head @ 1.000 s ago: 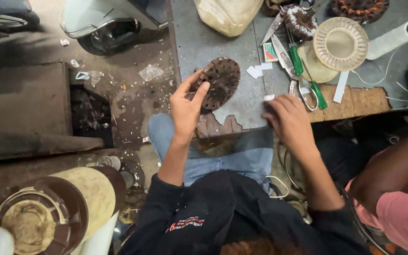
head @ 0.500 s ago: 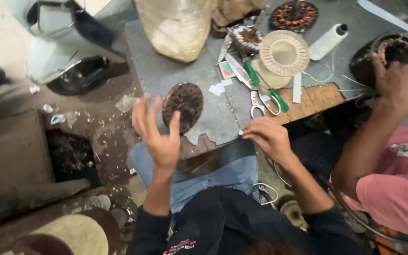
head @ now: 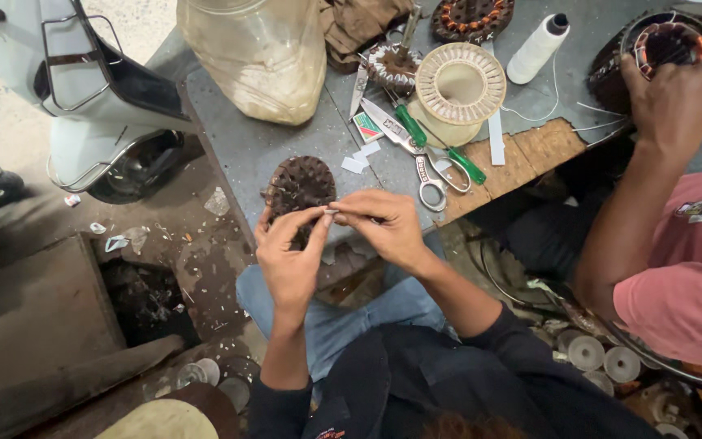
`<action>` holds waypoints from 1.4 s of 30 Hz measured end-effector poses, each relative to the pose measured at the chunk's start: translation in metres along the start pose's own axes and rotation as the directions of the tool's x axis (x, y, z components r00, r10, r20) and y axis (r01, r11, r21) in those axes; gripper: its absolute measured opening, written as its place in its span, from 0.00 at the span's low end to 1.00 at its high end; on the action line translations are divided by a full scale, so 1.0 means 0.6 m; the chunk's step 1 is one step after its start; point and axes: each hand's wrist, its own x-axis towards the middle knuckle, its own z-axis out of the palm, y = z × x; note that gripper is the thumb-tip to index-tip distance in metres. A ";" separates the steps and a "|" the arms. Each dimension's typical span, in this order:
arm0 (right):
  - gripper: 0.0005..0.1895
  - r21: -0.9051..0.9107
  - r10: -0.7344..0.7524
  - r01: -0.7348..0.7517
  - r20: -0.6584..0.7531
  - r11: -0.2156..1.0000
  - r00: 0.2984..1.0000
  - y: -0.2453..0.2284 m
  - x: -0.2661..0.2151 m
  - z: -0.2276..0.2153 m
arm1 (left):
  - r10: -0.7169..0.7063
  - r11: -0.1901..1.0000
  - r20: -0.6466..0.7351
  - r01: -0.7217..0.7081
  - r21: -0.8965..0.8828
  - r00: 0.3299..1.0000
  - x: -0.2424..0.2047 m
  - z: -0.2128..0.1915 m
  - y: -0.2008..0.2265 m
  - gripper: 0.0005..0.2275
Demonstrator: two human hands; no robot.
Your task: The person inserts small white rectangular pieces into slots on a circular stator core, then wipes the part with a cloth. The person uses a screwdriver to press and adjust the inserted pieces. The person repeats insertion and adjustment steps on the same stator.
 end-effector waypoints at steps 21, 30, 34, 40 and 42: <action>0.14 -0.166 -0.386 0.437 0.267 0.884 0.883 -0.045 0.052 -0.012 | -0.247 0.821 0.130 0.278 -0.499 0.960 -0.004 -0.036 -0.018 0.07; 0.08 -0.282 -0.190 0.190 0.027 0.941 0.981 -0.025 0.067 0.025 | -0.374 0.569 0.059 0.279 -0.773 0.926 0.011 0.006 -0.080 0.19; 0.07 -0.298 -0.187 0.204 0.083 0.933 0.979 -0.034 0.077 0.046 | -0.438 0.407 0.079 0.276 -0.871 0.895 -0.015 0.030 -0.099 0.18; 0.05 -0.254 0.057 -0.045 0.040 0.966 0.998 -0.054 0.095 0.070 | -0.447 0.421 0.043 0.252 -0.871 0.894 -0.022 0.033 -0.098 0.17; 0.05 -0.348 -0.008 0.026 0.052 0.937 0.999 -0.063 0.094 0.070 | -0.445 0.407 0.032 0.234 -0.883 0.895 -0.021 0.036 -0.096 0.17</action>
